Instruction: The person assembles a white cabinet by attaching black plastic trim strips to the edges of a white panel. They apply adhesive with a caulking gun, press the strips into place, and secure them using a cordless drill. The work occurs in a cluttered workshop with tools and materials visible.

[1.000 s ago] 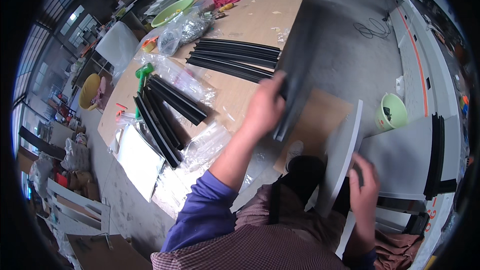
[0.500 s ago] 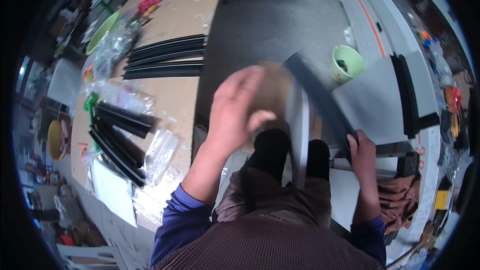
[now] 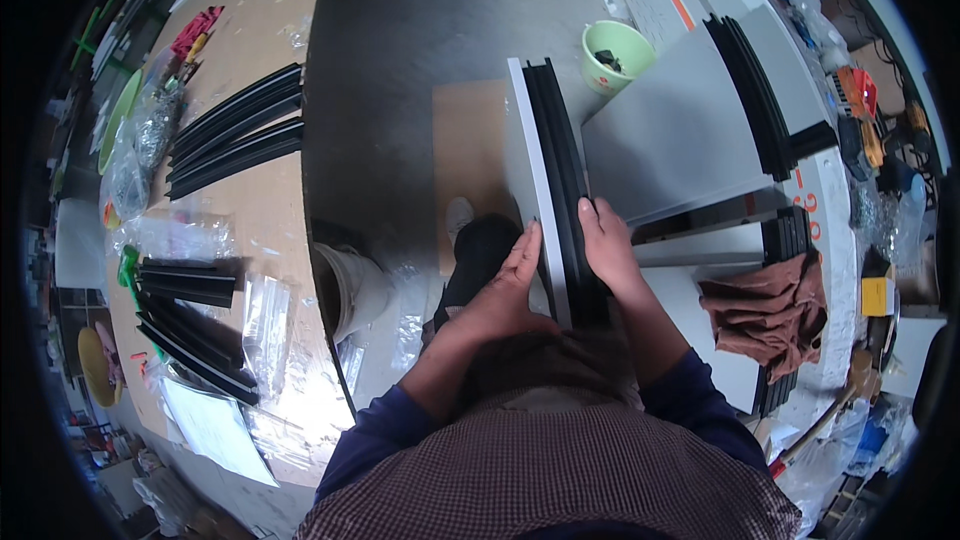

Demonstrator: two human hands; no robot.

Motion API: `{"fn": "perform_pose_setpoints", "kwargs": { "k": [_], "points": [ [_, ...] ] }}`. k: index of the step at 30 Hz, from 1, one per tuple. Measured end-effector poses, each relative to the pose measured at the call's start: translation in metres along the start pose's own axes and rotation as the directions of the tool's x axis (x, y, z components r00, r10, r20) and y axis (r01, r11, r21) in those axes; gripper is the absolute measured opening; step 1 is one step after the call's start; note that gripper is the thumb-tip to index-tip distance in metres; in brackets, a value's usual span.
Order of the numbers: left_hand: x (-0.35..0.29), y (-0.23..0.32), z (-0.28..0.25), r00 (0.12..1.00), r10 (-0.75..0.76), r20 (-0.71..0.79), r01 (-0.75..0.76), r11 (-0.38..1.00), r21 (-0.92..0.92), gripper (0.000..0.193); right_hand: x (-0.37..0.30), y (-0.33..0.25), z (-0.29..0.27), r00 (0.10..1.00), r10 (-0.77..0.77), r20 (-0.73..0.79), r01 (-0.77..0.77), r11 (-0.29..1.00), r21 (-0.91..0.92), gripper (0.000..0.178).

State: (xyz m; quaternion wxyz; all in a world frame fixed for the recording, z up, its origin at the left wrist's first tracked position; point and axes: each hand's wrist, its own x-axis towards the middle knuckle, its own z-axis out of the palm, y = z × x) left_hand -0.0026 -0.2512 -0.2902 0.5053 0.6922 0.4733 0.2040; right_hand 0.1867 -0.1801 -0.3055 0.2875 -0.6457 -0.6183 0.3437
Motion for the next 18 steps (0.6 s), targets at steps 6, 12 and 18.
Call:
{"fn": "perform_pose_setpoints", "kwargs": {
  "k": [6, 12, 18],
  "points": [
    [0.004, -0.013, 0.013, 0.995, 0.072, -0.068, -0.070, 0.997, 0.024, 0.137, -0.001, 0.001, -0.003, 0.999, -0.038, 0.006, 0.037, 0.997, 0.069, 0.044],
    [0.007, -0.016, 0.019, 0.991, 0.106, -0.086, -0.103, 0.994, 0.038, 0.139, 0.000, -0.007, -0.010, 1.000, -0.002, 0.028, 0.000, 0.998, 0.057, 0.044],
    [0.009, -0.012, 0.019, 0.992, 0.092, -0.084, -0.090, 0.996, 0.028, 0.140, -0.002, -0.017, -0.009, 1.000, -0.015, -0.009, 0.015, 1.000, -0.003, 0.045]
  ]
}}
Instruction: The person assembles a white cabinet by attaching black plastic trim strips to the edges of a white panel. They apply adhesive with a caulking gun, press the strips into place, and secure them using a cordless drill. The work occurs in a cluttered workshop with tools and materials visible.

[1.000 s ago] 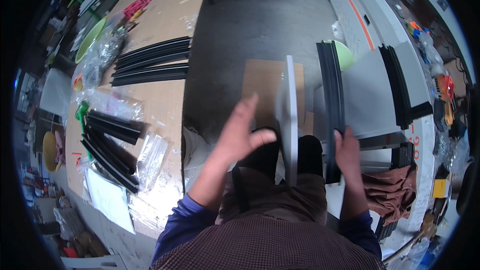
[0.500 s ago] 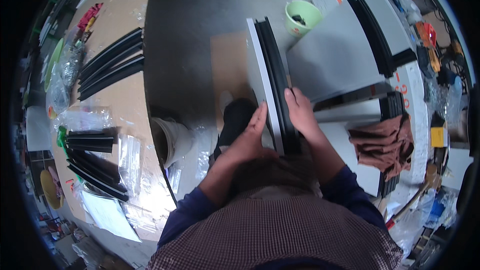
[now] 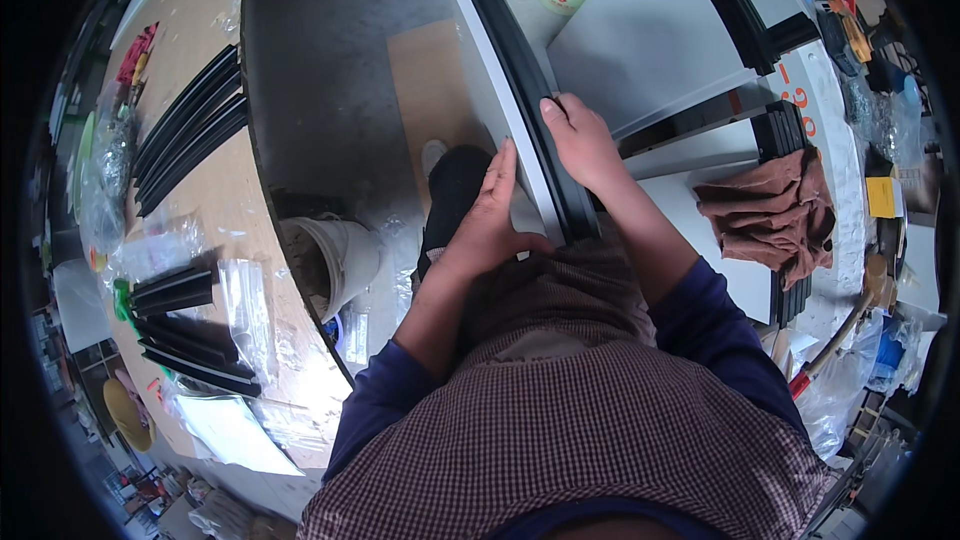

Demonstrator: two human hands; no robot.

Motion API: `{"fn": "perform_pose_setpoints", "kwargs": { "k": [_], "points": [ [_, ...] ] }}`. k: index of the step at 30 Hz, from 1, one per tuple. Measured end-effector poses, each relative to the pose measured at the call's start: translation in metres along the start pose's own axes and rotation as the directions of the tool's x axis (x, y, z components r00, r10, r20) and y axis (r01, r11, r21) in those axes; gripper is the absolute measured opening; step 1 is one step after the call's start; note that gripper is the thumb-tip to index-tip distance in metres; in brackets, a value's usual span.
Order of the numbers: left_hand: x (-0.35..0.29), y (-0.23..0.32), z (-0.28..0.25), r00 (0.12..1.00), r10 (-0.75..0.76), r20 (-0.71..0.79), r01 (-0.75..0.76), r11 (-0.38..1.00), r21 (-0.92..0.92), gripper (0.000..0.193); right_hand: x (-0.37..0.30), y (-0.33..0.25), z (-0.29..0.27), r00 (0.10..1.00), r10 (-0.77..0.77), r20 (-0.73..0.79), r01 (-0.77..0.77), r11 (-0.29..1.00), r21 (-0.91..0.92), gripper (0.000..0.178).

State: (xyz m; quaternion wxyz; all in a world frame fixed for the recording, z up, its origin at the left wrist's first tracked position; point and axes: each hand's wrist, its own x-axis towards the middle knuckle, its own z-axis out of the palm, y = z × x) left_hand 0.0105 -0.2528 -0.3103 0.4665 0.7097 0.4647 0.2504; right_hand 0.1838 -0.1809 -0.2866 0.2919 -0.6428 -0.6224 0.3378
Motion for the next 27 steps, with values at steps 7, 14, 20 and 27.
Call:
{"fn": "perform_pose_setpoints", "kwargs": {
  "k": [7, 14, 20, 27],
  "points": [
    [0.000, -0.007, 0.003, 0.999, 0.034, -0.010, -0.034, 0.999, -0.011, 0.141, -0.001, -0.006, 0.008, 0.998, 0.000, -0.055, -0.007, 0.992, -0.126, 0.043],
    [0.000, -0.006, 0.001, 0.999, 0.046, -0.012, -0.046, 0.999, -0.014, 0.138, -0.005, -0.015, 0.008, 0.997, -0.018, -0.069, 0.007, 0.987, -0.163, 0.037],
    [0.000, -0.011, 0.001, 0.999, 0.047, -0.003, -0.047, 0.997, -0.058, 0.138, -0.008, -0.023, 0.005, 0.998, -0.044, -0.042, 0.038, 0.990, -0.138, 0.033],
    [0.002, -0.015, 0.006, 0.997, 0.074, -0.016, -0.075, 0.995, -0.066, 0.135, -0.015, -0.044, 0.008, 0.999, -0.051, -0.011, 0.045, 0.945, -0.325, 0.039]
  ]
}}
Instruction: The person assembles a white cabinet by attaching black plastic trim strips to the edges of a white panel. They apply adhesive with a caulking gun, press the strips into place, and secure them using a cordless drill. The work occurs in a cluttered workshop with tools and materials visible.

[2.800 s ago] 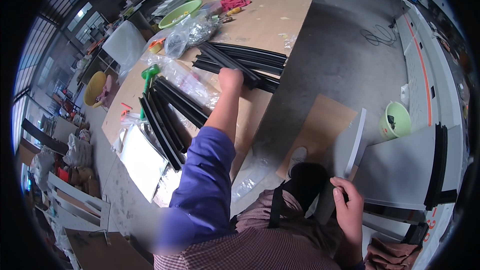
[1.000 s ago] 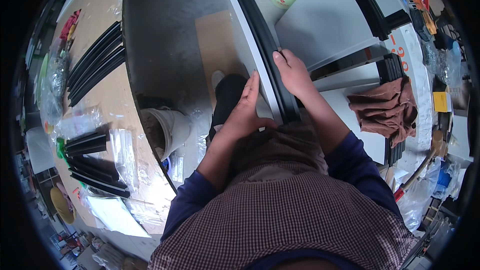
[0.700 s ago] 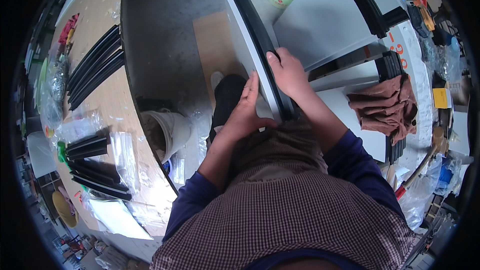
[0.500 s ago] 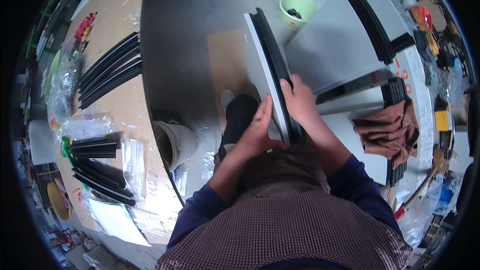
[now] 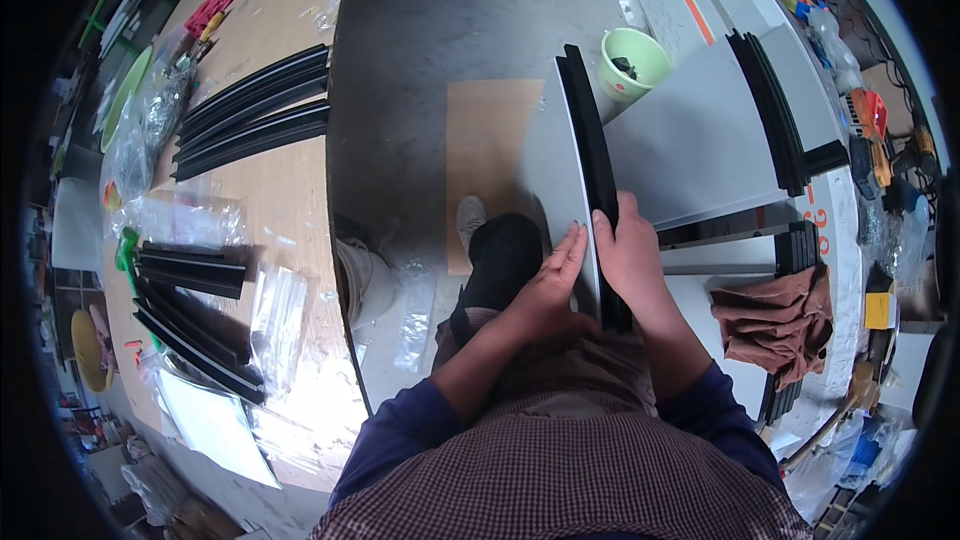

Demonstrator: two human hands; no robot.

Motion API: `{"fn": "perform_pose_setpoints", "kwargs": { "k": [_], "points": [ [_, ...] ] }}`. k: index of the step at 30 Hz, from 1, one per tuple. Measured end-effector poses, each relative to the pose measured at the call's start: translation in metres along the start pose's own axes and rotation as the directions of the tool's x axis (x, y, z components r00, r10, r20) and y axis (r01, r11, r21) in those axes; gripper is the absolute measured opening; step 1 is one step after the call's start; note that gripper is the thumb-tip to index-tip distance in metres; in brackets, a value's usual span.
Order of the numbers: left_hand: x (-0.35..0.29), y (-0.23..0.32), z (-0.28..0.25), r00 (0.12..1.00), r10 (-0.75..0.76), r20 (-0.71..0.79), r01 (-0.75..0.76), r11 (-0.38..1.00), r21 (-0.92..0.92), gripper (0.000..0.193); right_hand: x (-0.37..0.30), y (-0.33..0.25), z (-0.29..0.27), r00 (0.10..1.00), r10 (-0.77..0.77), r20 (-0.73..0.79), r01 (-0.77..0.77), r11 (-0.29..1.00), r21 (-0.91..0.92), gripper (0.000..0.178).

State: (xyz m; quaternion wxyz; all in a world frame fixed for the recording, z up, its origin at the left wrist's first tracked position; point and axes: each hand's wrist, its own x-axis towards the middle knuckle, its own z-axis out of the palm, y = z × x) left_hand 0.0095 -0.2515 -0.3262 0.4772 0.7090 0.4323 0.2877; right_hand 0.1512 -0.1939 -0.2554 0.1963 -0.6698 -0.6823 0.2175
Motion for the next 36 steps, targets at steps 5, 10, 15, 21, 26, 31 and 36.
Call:
{"fn": "perform_pose_setpoints", "kwargs": {
  "k": [5, 10, 15, 21, 26, 31, 36],
  "points": [
    [-0.002, -0.004, 0.000, 1.000, 0.015, -0.013, -0.014, 1.000, 0.012, 0.137, 0.000, -0.011, -0.001, 0.998, 0.037, 0.043, -0.032, 0.992, -0.124, 0.043],
    [0.003, -0.010, 0.002, 0.994, 0.096, -0.060, -0.093, 0.994, 0.052, 0.137, 0.002, -0.003, 0.006, 0.998, 0.013, 0.057, -0.009, 0.997, -0.073, 0.052],
    [0.003, -0.005, 0.004, 0.999, 0.018, -0.035, -0.016, 0.998, 0.060, 0.136, 0.000, 0.008, 0.010, 0.999, -0.041, 0.026, 0.038, 0.995, 0.092, 0.061],
    [-0.002, -0.001, 0.008, 1.000, 0.001, 0.010, -0.002, 0.999, 0.046, 0.139, 0.001, 0.007, 0.007, 0.996, 0.002, 0.087, -0.011, 0.994, 0.107, 0.058],
    [-0.013, 0.004, 0.013, 0.998, 0.055, -0.034, -0.055, 0.998, -0.003, 0.137, -0.002, 0.000, 0.009, 0.997, 0.001, 0.080, -0.007, 0.998, 0.068, 0.055],
    [-0.019, 0.007, 0.024, 0.984, 0.143, -0.105, -0.138, 0.989, 0.049, 0.117, -0.002, -0.003, 0.010, 0.995, 0.029, 0.092, -0.034, 0.998, 0.047, 0.055],
    [-0.020, -0.005, 0.041, 0.944, 0.268, -0.193, -0.219, 0.945, 0.244, 0.089, 0.001, 0.006, 0.017, 0.998, 0.039, 0.042, -0.041, 0.998, 0.042, 0.055]
  ]
}}
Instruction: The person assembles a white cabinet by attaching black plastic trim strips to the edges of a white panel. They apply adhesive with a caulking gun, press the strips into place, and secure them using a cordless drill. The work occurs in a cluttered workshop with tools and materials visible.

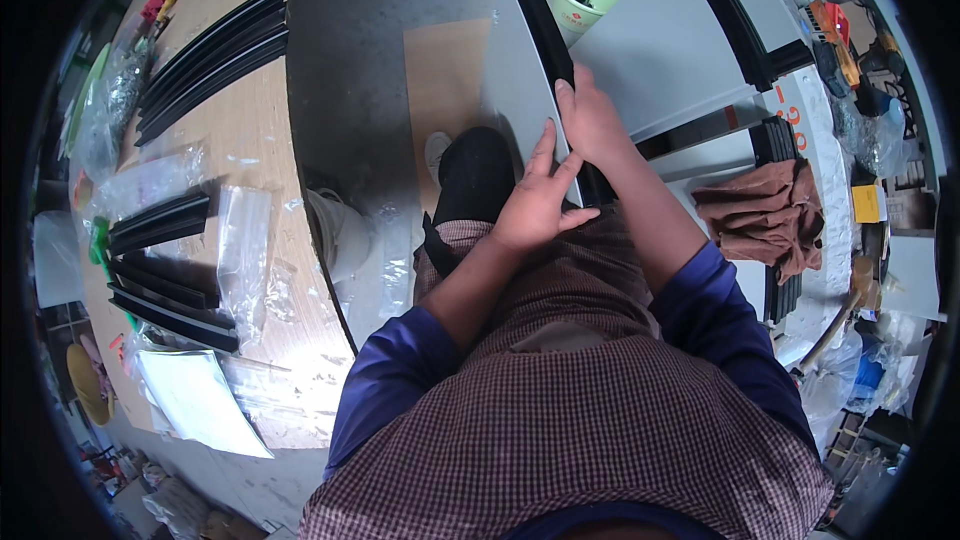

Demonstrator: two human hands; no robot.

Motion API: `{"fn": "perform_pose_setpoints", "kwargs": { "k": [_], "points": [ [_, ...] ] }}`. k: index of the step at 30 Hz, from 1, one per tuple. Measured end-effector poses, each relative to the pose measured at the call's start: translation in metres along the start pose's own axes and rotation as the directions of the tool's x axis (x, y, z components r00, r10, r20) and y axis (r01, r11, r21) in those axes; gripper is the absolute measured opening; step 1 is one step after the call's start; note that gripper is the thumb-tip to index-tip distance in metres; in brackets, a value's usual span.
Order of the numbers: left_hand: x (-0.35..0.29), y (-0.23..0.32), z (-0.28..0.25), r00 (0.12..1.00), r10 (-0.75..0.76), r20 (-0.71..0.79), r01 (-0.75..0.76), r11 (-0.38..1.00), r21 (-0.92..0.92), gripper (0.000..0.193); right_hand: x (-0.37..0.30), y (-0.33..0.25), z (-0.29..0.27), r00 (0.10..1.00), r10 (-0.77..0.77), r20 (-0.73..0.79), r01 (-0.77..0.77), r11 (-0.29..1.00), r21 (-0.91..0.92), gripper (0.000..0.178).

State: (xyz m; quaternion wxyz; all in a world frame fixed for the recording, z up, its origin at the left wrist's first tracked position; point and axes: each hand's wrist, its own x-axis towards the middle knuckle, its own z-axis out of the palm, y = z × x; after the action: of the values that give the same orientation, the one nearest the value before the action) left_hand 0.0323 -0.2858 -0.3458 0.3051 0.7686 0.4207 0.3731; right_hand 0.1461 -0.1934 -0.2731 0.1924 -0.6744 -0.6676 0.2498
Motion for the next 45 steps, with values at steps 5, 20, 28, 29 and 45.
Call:
{"fn": "perform_pose_setpoints", "kwargs": {
  "k": [5, 20, 28, 29, 45],
  "points": [
    [-0.004, 0.000, 0.012, 0.995, 0.030, -0.099, -0.024, 0.998, 0.065, 0.074, 0.002, 0.007, 0.004, 0.997, -0.076, -0.021, 0.076, 0.997, -0.012, 0.055],
    [0.019, -0.028, 0.026, 0.970, 0.211, -0.123, -0.212, 0.977, 0.012, 0.025, -0.005, -0.001, -0.014, 0.997, -0.063, 0.050, 0.059, 0.995, 0.083, 0.050],
    [0.023, -0.039, 0.037, 0.963, 0.245, -0.111, -0.263, 0.946, -0.190, 0.022, -0.002, -0.008, -0.020, 0.985, 0.128, 0.117, -0.132, 0.991, 0.024, 0.054],
    [0.022, -0.039, 0.037, 0.963, 0.254, -0.094, -0.267, 0.947, -0.177, 0.023, -0.002, -0.009, -0.021, 0.986, 0.111, 0.124, -0.113, 0.993, 0.016, 0.054],
    [0.007, -0.058, 0.050, 0.939, 0.320, -0.127, -0.339, 0.921, -0.190, 0.025, 0.005, -0.019, -0.023, 0.954, 0.172, 0.247, -0.173, 0.985, -0.019, 0.070]
  ]
}}
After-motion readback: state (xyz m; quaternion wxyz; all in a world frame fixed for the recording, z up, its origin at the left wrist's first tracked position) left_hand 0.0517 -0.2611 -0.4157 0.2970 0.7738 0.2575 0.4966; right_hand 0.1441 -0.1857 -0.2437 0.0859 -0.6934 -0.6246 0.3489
